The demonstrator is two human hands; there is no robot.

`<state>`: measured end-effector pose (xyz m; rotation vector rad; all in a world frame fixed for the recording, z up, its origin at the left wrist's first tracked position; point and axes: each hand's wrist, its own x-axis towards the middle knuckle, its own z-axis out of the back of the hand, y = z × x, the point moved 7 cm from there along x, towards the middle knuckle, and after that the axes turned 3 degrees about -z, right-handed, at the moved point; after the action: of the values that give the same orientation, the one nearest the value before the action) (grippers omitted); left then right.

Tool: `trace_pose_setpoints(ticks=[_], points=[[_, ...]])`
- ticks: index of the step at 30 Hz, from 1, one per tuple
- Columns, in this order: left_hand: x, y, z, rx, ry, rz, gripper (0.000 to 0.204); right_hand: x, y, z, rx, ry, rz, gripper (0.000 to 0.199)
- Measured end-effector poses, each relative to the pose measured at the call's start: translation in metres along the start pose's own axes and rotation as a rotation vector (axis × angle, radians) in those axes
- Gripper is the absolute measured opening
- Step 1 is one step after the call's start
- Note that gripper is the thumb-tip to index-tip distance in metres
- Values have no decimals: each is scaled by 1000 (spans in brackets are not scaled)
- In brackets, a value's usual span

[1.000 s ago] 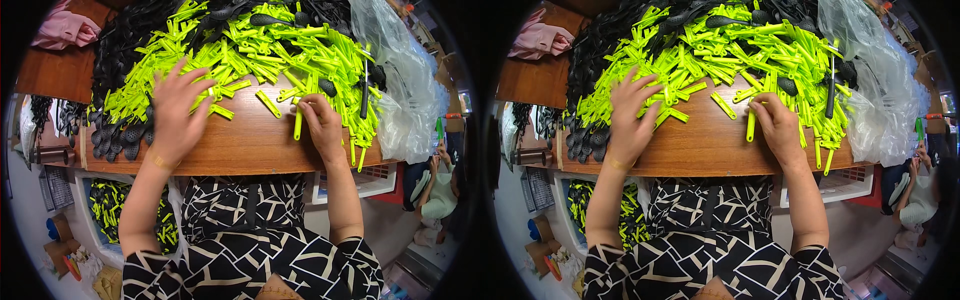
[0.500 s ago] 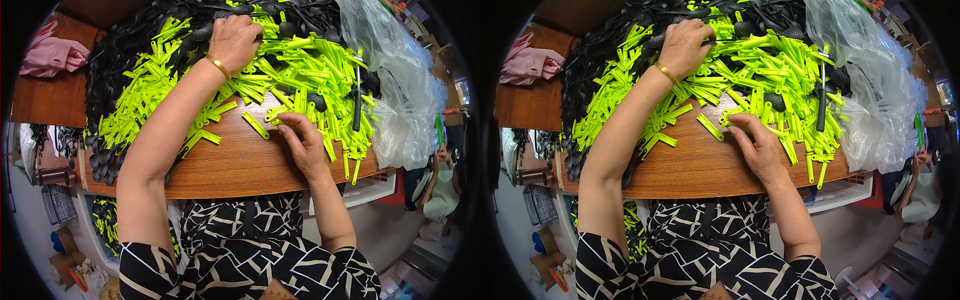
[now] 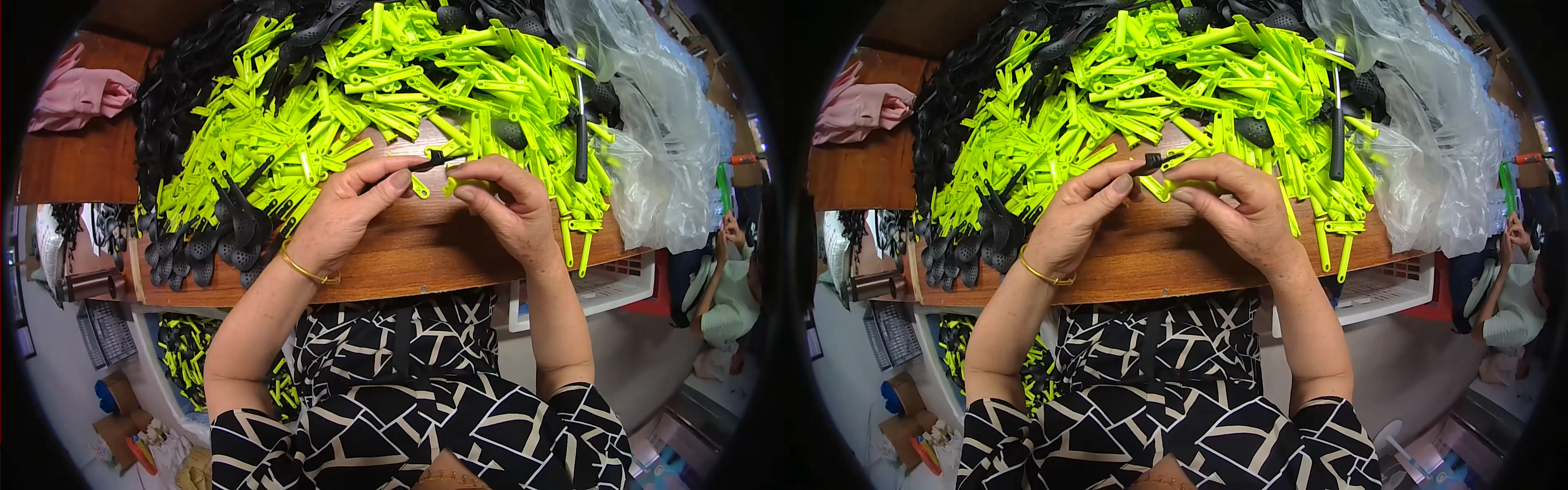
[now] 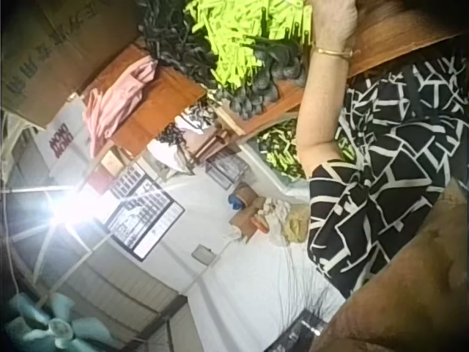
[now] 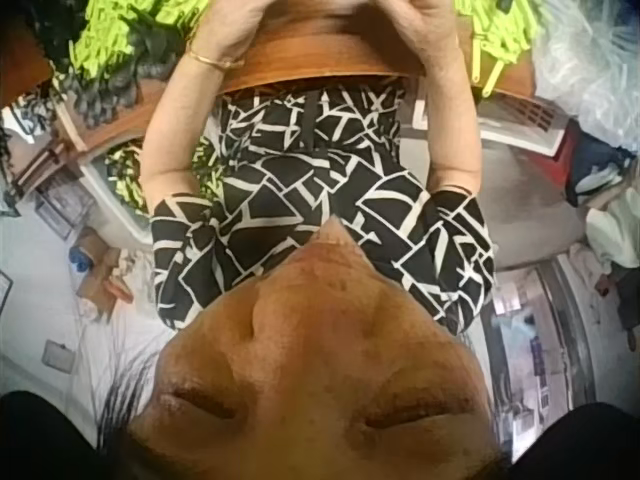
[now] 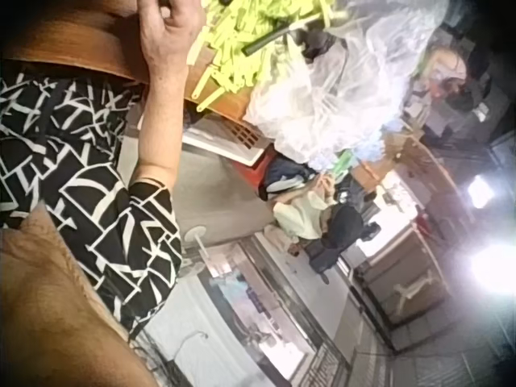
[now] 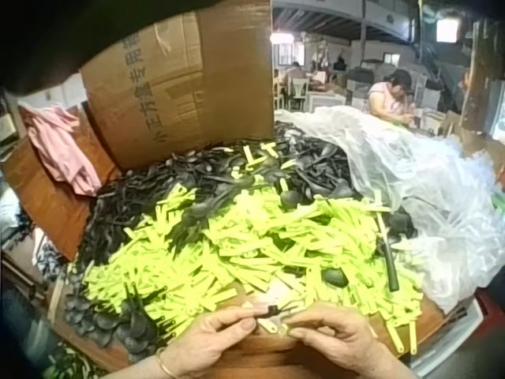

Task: The person assembles kitchen utensils by inserting black plastic heads into neon green plastic handles. They pick up a handle and a head, align them, and press them together to form a complete utensil. The process is repeated continuously with items from piles on the table.

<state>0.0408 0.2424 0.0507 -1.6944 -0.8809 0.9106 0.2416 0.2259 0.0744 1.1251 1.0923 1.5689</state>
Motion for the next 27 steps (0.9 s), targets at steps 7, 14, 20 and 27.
trace_pose_setpoints(ticks=[7,14,20,27], points=[[-22,-4,15,303,-157,-176,32,-11,13,-1,-70,-10,81,19],[-37,-23,-4,735,-136,-342,30,-13,27,-8,-234,34,99,17],[-34,-10,4,636,-156,-345,15,-14,27,-12,-291,53,57,19],[-36,-11,6,641,-164,-353,14,-10,34,-18,-473,68,229,20]])
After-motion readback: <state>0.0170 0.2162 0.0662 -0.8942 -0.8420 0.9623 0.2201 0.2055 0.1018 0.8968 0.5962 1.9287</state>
